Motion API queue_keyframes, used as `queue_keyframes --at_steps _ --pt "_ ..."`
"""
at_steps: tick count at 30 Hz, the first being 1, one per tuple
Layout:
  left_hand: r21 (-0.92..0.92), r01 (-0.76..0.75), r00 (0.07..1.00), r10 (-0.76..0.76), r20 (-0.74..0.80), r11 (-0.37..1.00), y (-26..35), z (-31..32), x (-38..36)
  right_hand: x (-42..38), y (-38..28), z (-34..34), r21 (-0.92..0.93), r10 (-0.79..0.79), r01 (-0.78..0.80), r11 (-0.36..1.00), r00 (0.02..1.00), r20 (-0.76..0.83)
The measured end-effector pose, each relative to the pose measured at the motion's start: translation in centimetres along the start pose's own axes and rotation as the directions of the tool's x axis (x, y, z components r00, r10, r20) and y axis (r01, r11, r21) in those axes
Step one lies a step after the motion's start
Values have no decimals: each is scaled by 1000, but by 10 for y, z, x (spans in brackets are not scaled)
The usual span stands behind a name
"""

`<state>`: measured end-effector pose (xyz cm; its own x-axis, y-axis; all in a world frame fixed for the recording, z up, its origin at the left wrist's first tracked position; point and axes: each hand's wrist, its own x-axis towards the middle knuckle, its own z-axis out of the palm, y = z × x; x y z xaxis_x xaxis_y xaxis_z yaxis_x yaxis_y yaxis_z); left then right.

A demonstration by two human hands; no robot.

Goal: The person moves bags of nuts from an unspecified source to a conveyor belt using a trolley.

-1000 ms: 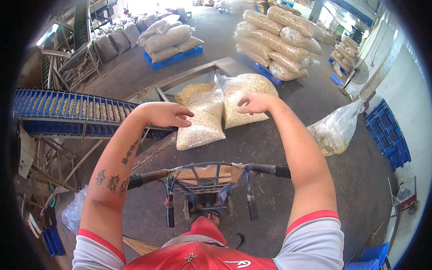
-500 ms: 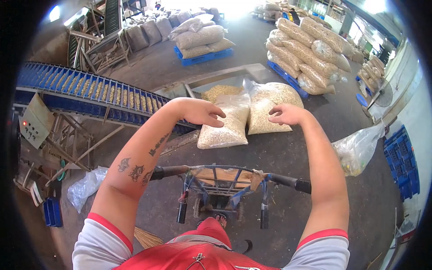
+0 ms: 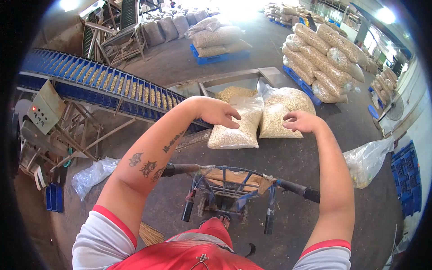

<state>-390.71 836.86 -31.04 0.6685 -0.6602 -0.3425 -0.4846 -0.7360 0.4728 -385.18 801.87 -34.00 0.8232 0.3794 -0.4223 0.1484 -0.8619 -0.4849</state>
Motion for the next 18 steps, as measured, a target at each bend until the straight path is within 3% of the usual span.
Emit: queue_keyframes --at_steps 18 --pt "4 17 1000 -17 2 1000 0 -3 -4 -1 -8 0 -30 28 -28 999 1000 -6"
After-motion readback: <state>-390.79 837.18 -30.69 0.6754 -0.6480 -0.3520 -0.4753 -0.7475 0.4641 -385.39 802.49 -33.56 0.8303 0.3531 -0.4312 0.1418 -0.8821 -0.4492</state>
